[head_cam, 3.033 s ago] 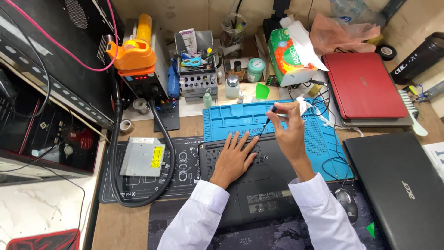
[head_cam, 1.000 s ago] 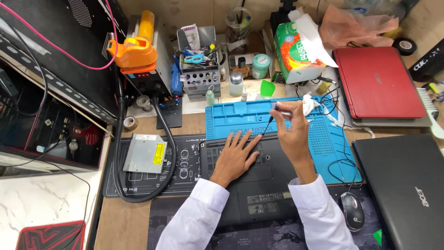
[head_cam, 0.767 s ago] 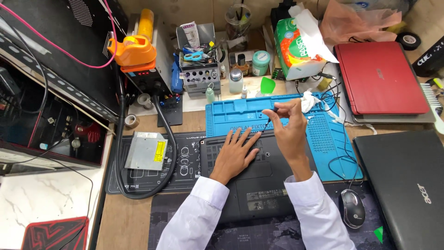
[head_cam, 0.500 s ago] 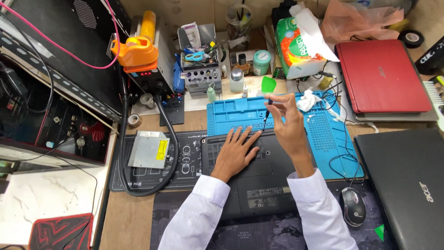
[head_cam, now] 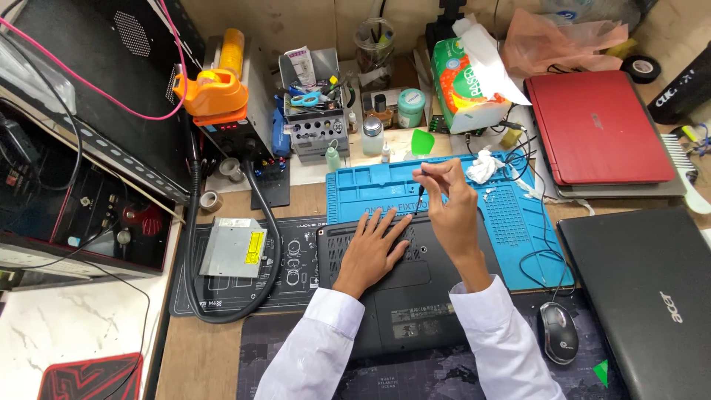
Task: Unscrewing and removing the back panel and internal components of a laptop for repair
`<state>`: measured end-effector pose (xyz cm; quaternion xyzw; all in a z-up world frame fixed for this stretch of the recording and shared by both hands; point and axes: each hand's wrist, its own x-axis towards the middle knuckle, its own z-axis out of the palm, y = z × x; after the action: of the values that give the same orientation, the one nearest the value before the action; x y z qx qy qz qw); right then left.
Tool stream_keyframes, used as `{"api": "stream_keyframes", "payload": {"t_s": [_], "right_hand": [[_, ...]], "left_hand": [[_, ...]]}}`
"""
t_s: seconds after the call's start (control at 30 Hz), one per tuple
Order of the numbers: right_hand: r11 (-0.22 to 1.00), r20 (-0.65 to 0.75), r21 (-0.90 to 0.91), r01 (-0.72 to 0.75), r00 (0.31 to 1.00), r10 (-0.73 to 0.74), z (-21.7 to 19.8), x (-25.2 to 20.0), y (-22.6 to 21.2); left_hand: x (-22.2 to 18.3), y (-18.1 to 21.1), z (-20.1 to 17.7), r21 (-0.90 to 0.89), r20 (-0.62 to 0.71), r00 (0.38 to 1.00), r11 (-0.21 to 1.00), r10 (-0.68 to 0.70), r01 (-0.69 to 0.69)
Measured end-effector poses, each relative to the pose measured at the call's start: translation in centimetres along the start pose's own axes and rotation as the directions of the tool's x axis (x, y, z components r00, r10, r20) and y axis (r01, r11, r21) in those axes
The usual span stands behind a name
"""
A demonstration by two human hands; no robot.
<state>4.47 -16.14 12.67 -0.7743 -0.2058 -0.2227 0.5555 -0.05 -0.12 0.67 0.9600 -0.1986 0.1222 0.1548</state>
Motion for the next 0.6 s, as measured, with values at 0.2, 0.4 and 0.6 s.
{"api": "stream_keyframes", "payload": {"t_s": [0.2,0.4,0.6], "right_hand": [[0.997,-0.066,-0.076,-0.016,0.998,0.011,-0.2,-0.4,2.2],[0.999,-0.030,-0.034,-0.017,0.999,0.016,-0.1,0.4,-0.2],[0.996,-0.065,-0.072,-0.043,0.997,0.038,-0.6,0.0,1.8]], "left_hand": [[0.0,0.0,0.3,0.011,-0.019,1.000,1.000,-0.009,0.009],[0.1,0.0,0.1,-0.008,-0.015,1.000,1.000,-0.007,0.007],[0.1,-0.2,0.4,-0.012,-0.017,1.000,1.000,-0.005,0.004]]}}
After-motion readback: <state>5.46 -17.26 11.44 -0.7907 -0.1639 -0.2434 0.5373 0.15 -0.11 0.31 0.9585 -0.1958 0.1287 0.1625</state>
